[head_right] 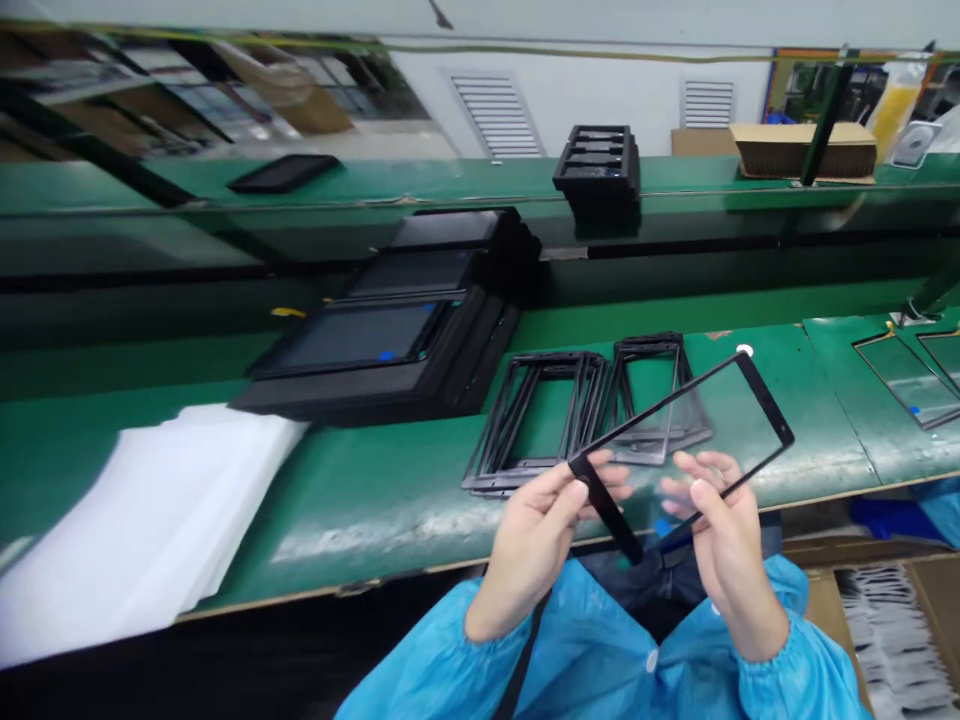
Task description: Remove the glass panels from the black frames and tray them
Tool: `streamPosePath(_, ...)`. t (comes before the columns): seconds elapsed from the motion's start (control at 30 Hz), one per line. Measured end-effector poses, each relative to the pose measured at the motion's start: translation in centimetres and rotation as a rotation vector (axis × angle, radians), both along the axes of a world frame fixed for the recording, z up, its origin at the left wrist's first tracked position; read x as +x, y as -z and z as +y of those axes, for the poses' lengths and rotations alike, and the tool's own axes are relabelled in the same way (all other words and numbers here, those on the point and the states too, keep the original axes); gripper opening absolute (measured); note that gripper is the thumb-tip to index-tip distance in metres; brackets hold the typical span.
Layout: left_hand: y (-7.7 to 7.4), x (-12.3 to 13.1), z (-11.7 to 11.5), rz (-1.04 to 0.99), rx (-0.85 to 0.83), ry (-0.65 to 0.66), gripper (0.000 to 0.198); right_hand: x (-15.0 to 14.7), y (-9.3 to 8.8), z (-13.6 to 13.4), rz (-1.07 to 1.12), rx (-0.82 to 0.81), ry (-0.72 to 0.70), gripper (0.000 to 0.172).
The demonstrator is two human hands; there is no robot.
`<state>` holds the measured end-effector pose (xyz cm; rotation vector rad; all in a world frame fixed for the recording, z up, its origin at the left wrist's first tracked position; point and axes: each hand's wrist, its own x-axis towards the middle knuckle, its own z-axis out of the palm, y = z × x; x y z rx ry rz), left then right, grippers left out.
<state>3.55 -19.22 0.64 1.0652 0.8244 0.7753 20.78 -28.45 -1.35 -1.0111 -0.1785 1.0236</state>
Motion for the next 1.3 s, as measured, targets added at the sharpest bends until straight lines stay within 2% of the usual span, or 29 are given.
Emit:
streamPosePath(0.2, -3.2, -0.5, 1.0, 0.033, 0.086, 0.003, 0.05, -0.8, 1.1, -1.8, -0.065, -0.063, -0.018, 0.047)
streamPosePath(0.33, -4.3, -0.2, 0.6, 0.046, 0.077, 0.007, 0.048, -0.7, 1.8, -2.7, -0.085, -0.073, 0.007, 0.042)
streamPosePath(0.57, -4.8, -0.3, 0.0, 0.07, -0.022, -0.027, 0.042, -1.1, 2.0, -3.6, -0.136, -0.077, 0.035, 0.032)
streamPosePath(0.83, -5.3, -0.6, 0.7, 0.076, 0.096, -0.024, 0.034, -1.6, 2.0, -3.6, -0.126, -0.064, 0.028, 0.033)
streamPosePath(1.0, -5.2, -0.8, 0.9, 0.144, 0.175, -0.056, 0.023, -1.6, 2.2, -3.9, -0.079, -0.044, -0.073, 0.034)
streamPosePath(1.13, -5.8, -1.1, 1.6, 0.24, 0.398, -0.073, 0.023, -2.3, 1.6, -4.0, -0.105, -0.032, -0.016, 0.032)
streamPosePath(1.2, -6.4, -1.0, 2.2, 0.33, 0.567, -0.001, 0.023, -2.4, 1.5, -4.0, -0.149, -0.035, -0.047, 0.031)
streamPosePath(1.3, -7.2, -0.4, 2.9, 0.418, 0.74, 0.173, 0.026, -2.1, 1.9, -4.1, -0.186, -0.037, -0.193, 0.033)
